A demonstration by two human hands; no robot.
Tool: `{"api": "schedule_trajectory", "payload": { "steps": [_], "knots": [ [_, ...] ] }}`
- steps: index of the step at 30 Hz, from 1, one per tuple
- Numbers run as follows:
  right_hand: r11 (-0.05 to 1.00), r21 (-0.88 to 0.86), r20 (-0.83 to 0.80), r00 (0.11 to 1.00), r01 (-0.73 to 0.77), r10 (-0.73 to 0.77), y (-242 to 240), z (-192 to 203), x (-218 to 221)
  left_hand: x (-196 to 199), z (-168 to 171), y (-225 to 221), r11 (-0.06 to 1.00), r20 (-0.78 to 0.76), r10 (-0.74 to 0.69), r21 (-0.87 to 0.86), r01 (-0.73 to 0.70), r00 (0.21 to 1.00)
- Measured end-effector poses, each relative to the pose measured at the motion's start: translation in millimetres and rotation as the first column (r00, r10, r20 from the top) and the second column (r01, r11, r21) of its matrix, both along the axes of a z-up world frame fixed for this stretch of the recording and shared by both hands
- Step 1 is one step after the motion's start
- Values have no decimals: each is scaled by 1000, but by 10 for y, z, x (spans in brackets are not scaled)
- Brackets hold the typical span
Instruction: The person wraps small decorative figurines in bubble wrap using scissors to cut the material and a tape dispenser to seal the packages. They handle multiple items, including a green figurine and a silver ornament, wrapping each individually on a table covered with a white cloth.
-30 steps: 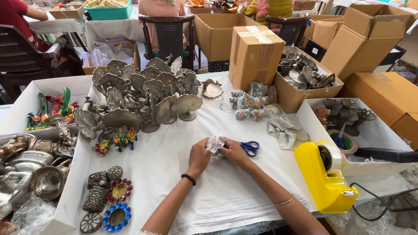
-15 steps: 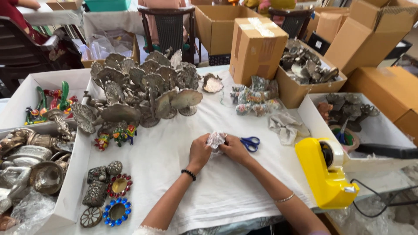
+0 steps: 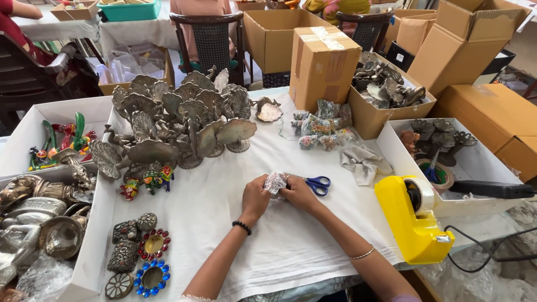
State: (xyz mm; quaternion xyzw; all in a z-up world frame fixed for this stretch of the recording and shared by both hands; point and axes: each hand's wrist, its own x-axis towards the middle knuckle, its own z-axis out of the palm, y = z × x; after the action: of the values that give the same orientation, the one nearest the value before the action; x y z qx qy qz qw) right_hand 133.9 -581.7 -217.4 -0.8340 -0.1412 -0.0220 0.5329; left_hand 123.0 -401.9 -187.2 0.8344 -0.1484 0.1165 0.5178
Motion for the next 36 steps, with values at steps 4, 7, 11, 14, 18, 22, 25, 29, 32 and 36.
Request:
{"api": "schedule_trajectory", "payload": {
  "steps": [4,7,11,14,18,22,25,29,32,36],
  "knots": [
    [1000,-10,25,1000,1,-1,26,17,-16,15,-74,30,1000,87,-3,7,3,996],
    [1000,4,39,999,-20,20,19,25,-13,15,-52,20,1000,56,-13,-2,13,998],
    [999,23,35,999,-34,33,42,80,-50,29,-75,12,1000,57,-2,16,1,998],
    [999,-3,35,999,-34,34,53,94,-84,-20,-41,11,1000,43,-8,15,8,999],
    [999,23,54,998,-36,34,48,11,-23,-14,-4,10,1000,44,-6,1,6,999],
    [999,22,81,996,-28,26,48,0,1,7,-2,6,1000,-7,4,12,-4,1000],
    [999,30,86,996,-33,30,75,6,-9,34,-65,16,1000,31,-9,23,9,999],
    [1000,-2,62,998,9,-9,107,58,-36,22,-58,12,1000,31,2,27,-3,1000],
    [1000,-24,87,996,11,-9,114,56,-52,23,-97,15,1000,45,6,26,-7,999],
    [1000,10,143,990,-18,16,115,138,-46,60,-58,0,998,32,17,60,-19,999]
  ]
}}
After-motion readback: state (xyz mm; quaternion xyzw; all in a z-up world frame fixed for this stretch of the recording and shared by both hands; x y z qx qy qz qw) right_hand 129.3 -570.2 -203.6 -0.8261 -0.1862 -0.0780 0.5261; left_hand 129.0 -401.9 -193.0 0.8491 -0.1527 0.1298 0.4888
